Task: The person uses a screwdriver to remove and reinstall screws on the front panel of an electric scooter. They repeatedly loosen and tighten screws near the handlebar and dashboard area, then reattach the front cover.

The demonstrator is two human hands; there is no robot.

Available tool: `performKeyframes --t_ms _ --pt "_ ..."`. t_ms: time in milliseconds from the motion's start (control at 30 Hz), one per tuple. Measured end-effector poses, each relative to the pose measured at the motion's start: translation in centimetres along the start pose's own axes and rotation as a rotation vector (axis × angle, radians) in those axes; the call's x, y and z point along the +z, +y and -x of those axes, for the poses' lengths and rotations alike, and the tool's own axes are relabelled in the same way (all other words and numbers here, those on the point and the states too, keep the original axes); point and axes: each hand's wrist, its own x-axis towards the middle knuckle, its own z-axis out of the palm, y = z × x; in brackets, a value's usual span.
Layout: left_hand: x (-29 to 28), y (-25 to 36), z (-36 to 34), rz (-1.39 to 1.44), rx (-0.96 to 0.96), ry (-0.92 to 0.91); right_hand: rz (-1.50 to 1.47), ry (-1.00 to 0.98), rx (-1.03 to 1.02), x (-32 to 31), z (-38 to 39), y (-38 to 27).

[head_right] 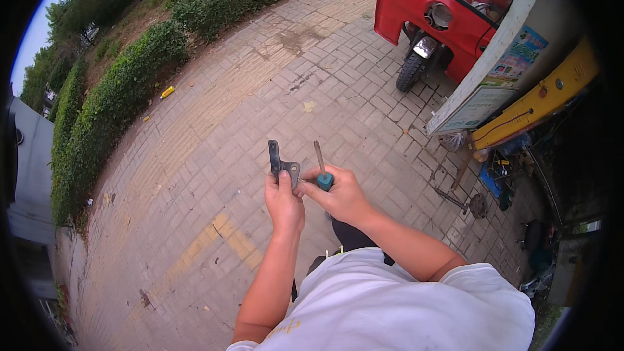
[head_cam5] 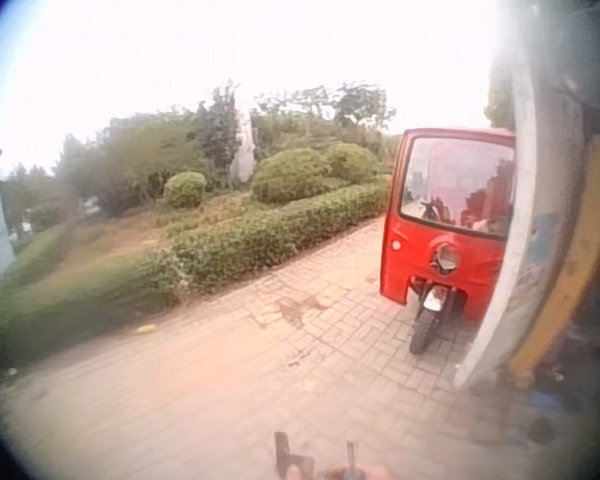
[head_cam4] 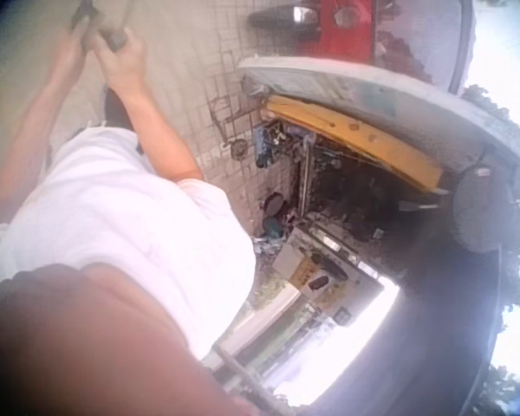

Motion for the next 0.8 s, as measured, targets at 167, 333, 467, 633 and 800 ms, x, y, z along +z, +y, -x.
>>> performKeyframes --t_ms 167,333,467,633,800 --pt "-1.0 2.1 -9.2 0.057 -0.008 -0.072 -0.053 -0.087 -0.004 3.2 -12.4 3.8" --pt "1.2 3.7 -18.4 -0.002 -0.073 0.035 -0.157 -0.100 0.097 3.7 -23.4 4.8" --pt "3.8 4.0 -25.3 -0.069 -0.037 0.035 -0.131 -0.079 0.263 3.5 -30.7 4.8" --pt "4.9 3.5 -34.3 -0.121 -0.039 -0.014 -0.074 -0.025 0.313 3.0 -39.3 6.6" --pt "5.7 3.1 -44.5 -0.106 -0.151 -0.108 -0.008 0.050 0.350 2.8 -48.6 8.7"
